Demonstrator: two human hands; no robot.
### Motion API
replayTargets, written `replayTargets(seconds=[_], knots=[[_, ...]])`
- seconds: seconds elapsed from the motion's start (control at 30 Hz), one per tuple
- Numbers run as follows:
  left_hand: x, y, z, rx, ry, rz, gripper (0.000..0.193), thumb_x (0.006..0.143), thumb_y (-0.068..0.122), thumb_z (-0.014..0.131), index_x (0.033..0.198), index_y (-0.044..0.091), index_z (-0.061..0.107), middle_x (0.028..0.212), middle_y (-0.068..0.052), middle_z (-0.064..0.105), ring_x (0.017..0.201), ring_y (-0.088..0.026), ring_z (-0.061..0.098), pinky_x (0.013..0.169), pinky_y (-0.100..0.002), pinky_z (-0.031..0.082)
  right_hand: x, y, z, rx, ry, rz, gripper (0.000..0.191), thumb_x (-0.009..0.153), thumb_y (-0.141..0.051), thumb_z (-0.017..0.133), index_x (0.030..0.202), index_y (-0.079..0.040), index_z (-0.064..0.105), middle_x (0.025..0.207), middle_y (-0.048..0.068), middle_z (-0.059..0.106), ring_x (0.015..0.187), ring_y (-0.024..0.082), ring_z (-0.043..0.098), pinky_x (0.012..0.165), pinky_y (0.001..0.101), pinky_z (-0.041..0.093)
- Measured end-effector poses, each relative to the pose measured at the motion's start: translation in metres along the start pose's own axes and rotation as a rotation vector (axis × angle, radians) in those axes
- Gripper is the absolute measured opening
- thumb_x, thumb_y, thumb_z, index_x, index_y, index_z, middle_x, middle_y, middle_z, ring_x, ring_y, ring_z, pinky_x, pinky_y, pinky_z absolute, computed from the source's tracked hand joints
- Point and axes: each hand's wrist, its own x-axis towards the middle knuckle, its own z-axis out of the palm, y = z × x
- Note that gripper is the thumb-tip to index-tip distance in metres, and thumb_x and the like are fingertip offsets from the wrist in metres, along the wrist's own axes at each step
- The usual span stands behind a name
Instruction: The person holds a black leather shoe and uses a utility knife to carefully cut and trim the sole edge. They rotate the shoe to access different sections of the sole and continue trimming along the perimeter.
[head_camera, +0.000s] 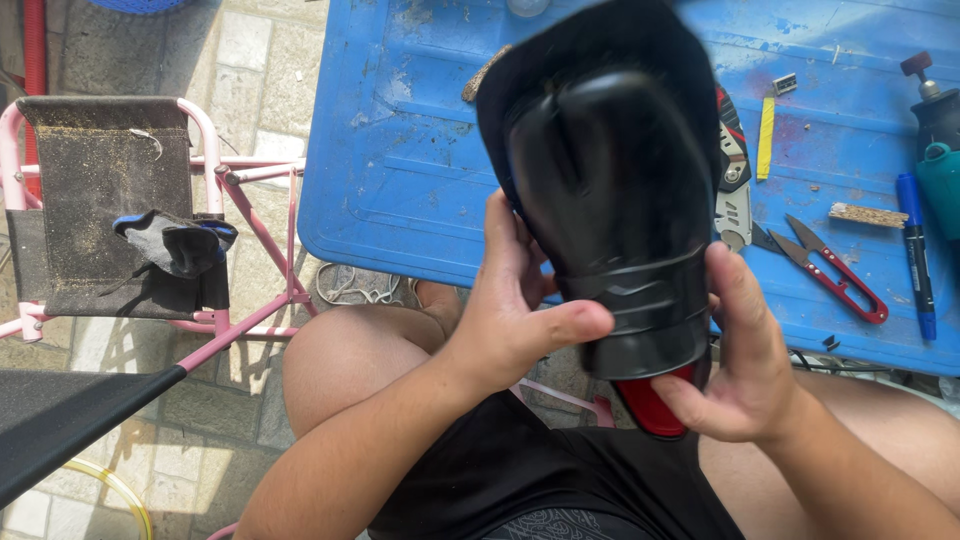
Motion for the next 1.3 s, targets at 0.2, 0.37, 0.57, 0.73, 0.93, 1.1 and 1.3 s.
replayTargets(seconds=[0.2, 0.37, 0.57, 0.73, 0.93, 1.1, 1.3], knots=[[-0.002, -0.023, 0.007, -0.126, 0.053, -0.194, 0.086, 0.089, 0.028, 0.077, 0.152, 0.0, 0.027, 0.137, -0.018, 0.051, 0.129, -0.025, 0.055, 0.112, -0.039, 0.047, -0.013, -0.008, 0.007, 0.155, 0.25, 0.062, 0.074, 0.103, -0.015, 0.058, 0.165, -0.002, 0.018, 0.137, 0.015, 0.056, 0.123, 0.02, 0.06, 0.106, 0.0327, 0.052], [-0.007, -0.032, 0.017, -0.353, 0.103, -0.343, 0.083, 0.086, 0.027, 0.075, 0.151, 0.002, 0.028, 0.136, -0.019, 0.051, 0.125, -0.027, 0.055, 0.106, -0.043, 0.048, -0.024, 0.004, -0.008, 0.386, 0.353, 0.321, 0.033, 0.11, -0.005, 0.056, 0.14, 0.007, 0.055, 0.121, 0.013, 0.067, 0.108, 0.015, 0.064, 0.1, 0.0306, 0.052], [-0.023, -0.038, 0.03, -0.366, -0.091, -0.17, 0.136, 0.078, 0.05, 0.09, 0.163, 0.013, -0.009, 0.165, -0.012, 0.026, 0.152, -0.026, 0.036, 0.126, -0.04, 0.035, -0.026, 0.005, -0.015, 0.711, 0.507, 0.428, 0.024, 0.109, -0.005, 0.055, 0.131, 0.004, 0.059, 0.118, 0.011, 0.07, 0.102, 0.015, 0.068, 0.089, 0.0309, 0.056], [-0.041, -0.034, 0.038, -0.201, -0.085, -0.258, 0.17, 0.056, 0.057, 0.096, 0.158, 0.018, -0.035, 0.167, -0.016, 0.015, 0.15, -0.03, 0.032, 0.12, -0.044, 0.037, -0.012, -0.013, -0.01, 0.581, 0.519, 0.426, 0.024, 0.107, -0.006, 0.056, 0.128, 0.003, 0.061, 0.116, 0.011, 0.071, 0.101, 0.014, 0.069, 0.091, 0.0324, 0.059], [-0.055, -0.032, 0.016, 0.319, -0.307, 0.018, 0.17, 0.067, 0.042, 0.098, 0.149, 0.019, -0.049, 0.177, -0.021, 0.006, 0.165, -0.033, 0.025, 0.131, -0.048, 0.038, -0.003, -0.027, -0.009, 0.548, 0.465, 0.449, 0.017, 0.103, -0.004, 0.059, 0.119, 0.002, 0.062, 0.11, 0.01, 0.072, 0.1, 0.013, 0.07, 0.088, 0.0327, 0.061], [-0.065, -0.04, 0.015, 0.652, -0.355, 0.289, 0.165, 0.076, 0.021, 0.101, 0.144, 0.021, -0.05, 0.172, -0.023, 0.021, 0.156, -0.034, 0.044, 0.123, -0.046, 0.048, 0.003, -0.028, -0.007, 0.643, 0.508, 0.453, 0.012, 0.106, -0.002, 0.061, 0.117, 0.003, 0.063, 0.106, 0.012, 0.071, 0.095, 0.014, 0.068, 0.086, 0.0321, 0.058], [-0.062, -0.027, 0.021, 0.31, 0.077, -0.02, 0.135, 0.084, 0.011, 0.086, 0.163, 0.013, -0.024, 0.157, -0.023, 0.042, 0.136, -0.031, 0.058, 0.112, -0.044, 0.052, 0.017, -0.042, 0.012, 0.738, 0.452, 0.404, 0.021, 0.098, 0.005, 0.061, 0.118, 0.0, 0.061, 0.117, 0.013, 0.069, 0.106, 0.014, 0.07, 0.096, 0.0316, 0.059]])
